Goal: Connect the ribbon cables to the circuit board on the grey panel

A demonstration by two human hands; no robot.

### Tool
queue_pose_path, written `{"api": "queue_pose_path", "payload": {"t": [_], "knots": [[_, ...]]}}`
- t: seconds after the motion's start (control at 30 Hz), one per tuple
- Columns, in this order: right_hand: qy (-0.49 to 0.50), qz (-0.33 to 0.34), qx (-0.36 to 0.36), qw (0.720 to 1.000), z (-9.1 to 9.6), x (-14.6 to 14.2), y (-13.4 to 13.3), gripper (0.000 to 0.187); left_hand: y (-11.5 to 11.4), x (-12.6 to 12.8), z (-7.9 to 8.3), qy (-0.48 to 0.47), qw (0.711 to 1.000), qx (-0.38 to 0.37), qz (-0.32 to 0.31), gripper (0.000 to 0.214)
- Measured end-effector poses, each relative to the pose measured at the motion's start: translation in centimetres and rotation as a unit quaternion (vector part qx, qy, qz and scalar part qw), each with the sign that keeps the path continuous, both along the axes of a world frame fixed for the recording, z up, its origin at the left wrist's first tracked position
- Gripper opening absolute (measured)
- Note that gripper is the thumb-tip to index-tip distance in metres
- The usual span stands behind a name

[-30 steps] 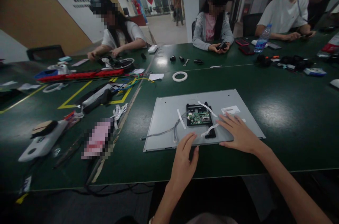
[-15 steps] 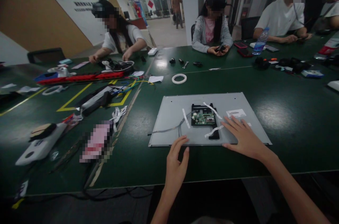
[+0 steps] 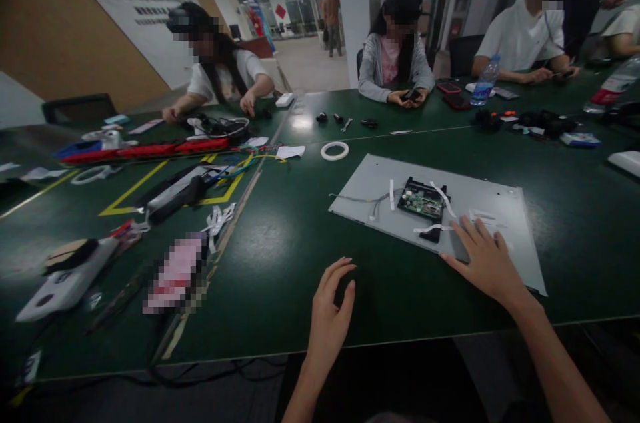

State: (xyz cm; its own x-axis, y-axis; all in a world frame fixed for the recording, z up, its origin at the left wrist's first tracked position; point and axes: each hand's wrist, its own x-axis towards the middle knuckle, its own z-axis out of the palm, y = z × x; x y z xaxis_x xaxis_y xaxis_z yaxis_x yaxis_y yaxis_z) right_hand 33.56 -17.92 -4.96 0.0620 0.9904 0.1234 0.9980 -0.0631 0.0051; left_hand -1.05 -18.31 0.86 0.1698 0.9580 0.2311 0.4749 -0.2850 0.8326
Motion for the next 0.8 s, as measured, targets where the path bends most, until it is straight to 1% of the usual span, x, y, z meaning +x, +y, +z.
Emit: {"api": "queue_pose_path", "payload": {"t": [0.17,0.37,0.57,0.8], "knots": [[0.008,-0.060,-0.008,0.998,0.2,0.5,0.1,0.080,0.0,0.0,0.1,0.006,1.000,-0.007,-0.006,0.025],[0.014,-0.102,-0.009,0.995,-0.2,0.8,0.3,0.083,0.0,-0.1,0.0,0.011,1.000,-0.016,-0.007,0.026],[0.036,-0.151,-0.016,0.988,-0.5,1.3,0.9,0.086,-0.1,0.0,0.3,0.016,1.000,-0.022,-0.006,0.026],[0.048,-0.208,0.014,0.977,-0.6,2.4,1.9,0.088,-0.1,-0.2,0.0,0.024,1.000,-0.016,-0.009,0.026]]}}
